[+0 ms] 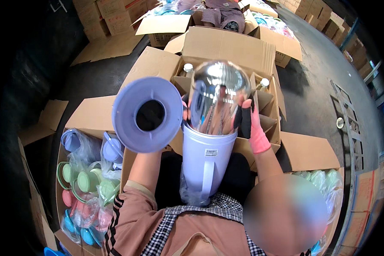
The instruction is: The person assembles plastic pitchers by inserting stainless steel inner liners into the plastic bodies and securing the lids. They then wrap each assembled unit in a clear plastic bag and place it into a cardboard box. The process is repeated for multiple pitchers of different colors.
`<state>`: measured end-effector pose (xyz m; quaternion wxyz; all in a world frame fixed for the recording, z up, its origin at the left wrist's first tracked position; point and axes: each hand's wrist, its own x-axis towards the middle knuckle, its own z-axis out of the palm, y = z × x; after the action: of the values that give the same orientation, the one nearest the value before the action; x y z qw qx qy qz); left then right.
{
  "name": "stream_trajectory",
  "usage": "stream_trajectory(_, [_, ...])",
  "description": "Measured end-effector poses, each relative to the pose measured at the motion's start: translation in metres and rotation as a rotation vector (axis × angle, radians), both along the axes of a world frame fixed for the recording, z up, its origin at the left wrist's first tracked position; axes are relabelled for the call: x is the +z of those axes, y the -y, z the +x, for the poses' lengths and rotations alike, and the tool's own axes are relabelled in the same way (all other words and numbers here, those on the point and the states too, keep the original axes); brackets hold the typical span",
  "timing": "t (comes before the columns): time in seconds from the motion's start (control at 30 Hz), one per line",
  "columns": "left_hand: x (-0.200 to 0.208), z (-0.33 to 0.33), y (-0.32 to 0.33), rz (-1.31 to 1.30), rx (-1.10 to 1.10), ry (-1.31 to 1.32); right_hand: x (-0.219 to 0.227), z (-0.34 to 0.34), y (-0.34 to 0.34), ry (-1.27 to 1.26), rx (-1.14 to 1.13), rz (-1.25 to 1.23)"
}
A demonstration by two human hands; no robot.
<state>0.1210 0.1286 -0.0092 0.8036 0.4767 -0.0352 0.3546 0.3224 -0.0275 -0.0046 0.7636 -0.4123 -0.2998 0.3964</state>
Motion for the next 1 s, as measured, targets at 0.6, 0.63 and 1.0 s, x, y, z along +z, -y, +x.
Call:
stream_trajectory(0.6, [0.002, -0.032, 0.065, -0.125, 0.172, -0.023, 0.076, -0.026, -0.004, 1.384, 0.753, -0.810])
stream_trajectory(0.63, [0.005, -0.032, 0.064, -0.091, 0.193, -0.031, 0.071, -0.024, -0.003, 1.355, 0.754, -0.782])
stream_trajectory(1.0, [0.063, 0.012, 0.008, 0.999, 0.688, -0.167, 0.059, 0.001, -0.036, -0.104, 0.119, -0.004])
